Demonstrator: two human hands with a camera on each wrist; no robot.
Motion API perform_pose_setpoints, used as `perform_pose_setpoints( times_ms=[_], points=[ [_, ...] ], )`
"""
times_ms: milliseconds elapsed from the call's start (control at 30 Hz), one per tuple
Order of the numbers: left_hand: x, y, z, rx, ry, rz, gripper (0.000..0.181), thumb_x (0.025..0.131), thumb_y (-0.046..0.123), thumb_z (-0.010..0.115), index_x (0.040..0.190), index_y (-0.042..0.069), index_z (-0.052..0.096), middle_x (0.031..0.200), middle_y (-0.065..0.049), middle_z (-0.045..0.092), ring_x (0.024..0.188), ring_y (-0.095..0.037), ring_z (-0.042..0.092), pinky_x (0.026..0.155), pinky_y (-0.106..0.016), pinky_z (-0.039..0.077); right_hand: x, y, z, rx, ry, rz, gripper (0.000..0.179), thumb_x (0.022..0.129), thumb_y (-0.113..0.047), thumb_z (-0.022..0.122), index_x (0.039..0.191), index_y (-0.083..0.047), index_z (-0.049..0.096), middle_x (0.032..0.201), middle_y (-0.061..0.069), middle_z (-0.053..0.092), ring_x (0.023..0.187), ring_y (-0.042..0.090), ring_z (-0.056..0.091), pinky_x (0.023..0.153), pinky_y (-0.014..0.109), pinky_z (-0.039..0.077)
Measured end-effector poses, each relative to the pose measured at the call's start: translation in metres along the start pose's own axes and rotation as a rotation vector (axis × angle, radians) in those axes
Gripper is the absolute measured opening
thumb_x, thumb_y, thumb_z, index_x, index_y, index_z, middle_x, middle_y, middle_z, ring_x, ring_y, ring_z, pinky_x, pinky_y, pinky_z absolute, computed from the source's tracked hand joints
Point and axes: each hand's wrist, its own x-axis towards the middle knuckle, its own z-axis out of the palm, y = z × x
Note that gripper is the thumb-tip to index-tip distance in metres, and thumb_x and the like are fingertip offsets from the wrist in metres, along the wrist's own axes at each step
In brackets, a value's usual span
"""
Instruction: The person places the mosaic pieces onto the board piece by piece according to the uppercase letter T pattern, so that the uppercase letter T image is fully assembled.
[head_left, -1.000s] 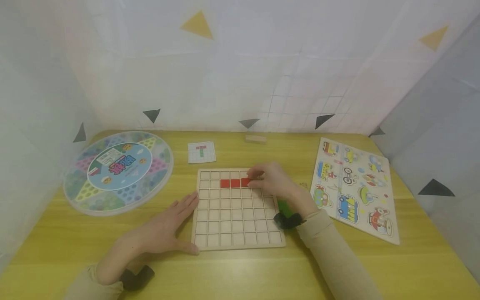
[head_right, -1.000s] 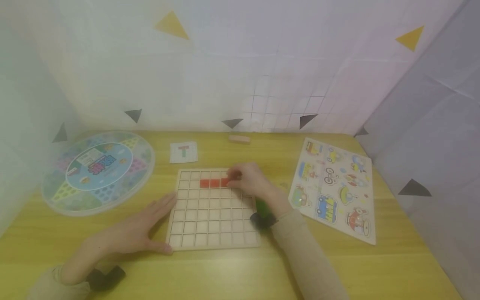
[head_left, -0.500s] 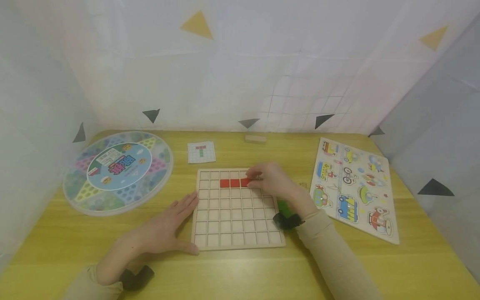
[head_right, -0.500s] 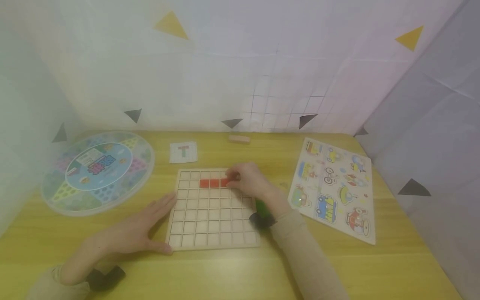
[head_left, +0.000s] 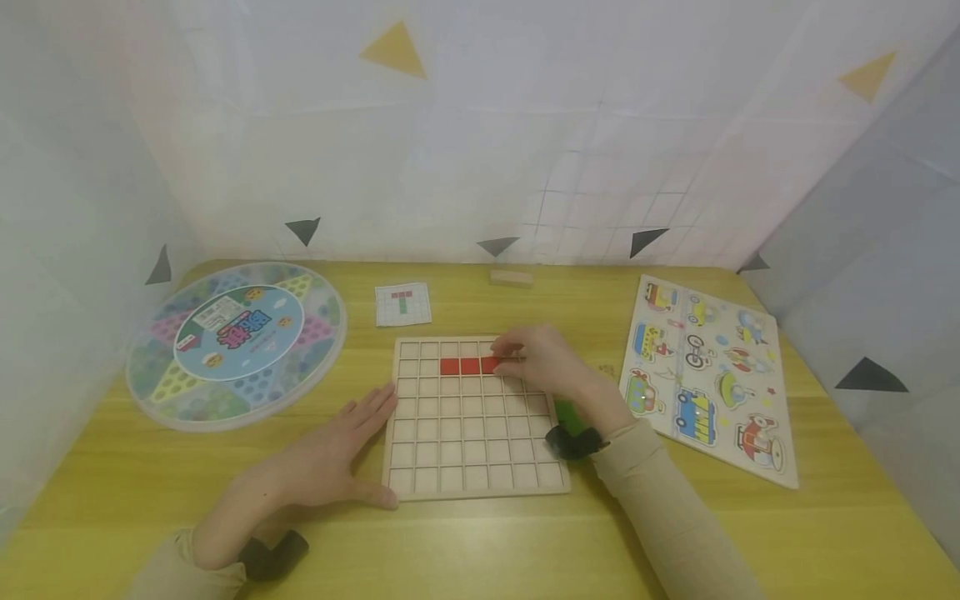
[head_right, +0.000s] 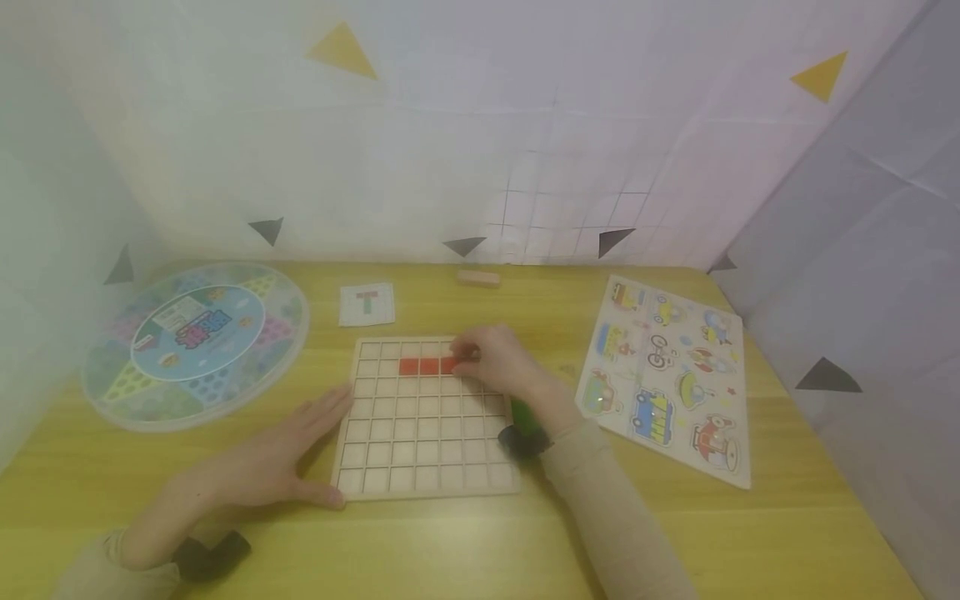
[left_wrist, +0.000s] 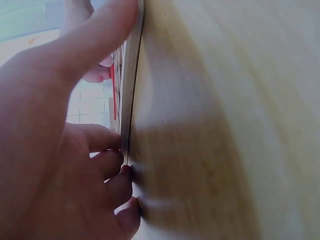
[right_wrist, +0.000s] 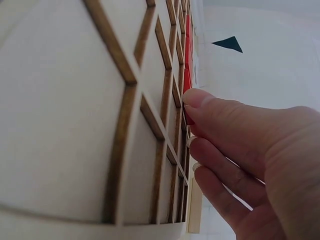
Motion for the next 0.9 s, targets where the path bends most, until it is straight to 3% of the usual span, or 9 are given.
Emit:
perform_pose_setpoints(
  times_ms=[467,633,900],
  points=[
    [0.0,-0.002,0.001,0.011,0.003,0.012,0.124,0.072,0.079,0.066,0.162,0.013,0.011,0.169,-0.003,0.001,0.154,-0.035,0.009,0.123,-0.055,0.018,-0.002,-0.004,-0.003,0.074,-0.026,0.035,0.027,0.087,-0.014,0.078,0.113,-0.006,0.073,0.111,0.005,0.073,0.107,0.023,0.068,0.095,0.041,0.057],
    [0.0,-0.003,0.0,0.01,0.004,0.008,0.125,0.071,0.079,0.067,0.162,0.013,0.011,0.169,-0.003,0.001,0.154,-0.036,0.009,0.123,-0.056,0.018,-0.008,-0.009,-0.019,0.126,0.014,0.027,0.03,0.09,-0.017,0.075,0.117,-0.004,0.071,0.118,0.008,0.071,0.114,0.027,0.063,0.101,0.047,0.051],
    [0.001,-0.002,0.001,0.012,-0.006,-0.007,0.124,0.071,0.077,0.069,0.162,0.015,0.011,0.169,-0.001,0.0,0.154,-0.033,0.007,0.124,-0.054,0.017,-0.026,-0.019,-0.052,0.053,0.09,-0.041,0.031,0.087,-0.018,0.078,0.116,-0.008,0.072,0.116,0.007,0.073,0.111,0.027,0.064,0.101,0.054,0.05]
  ],
)
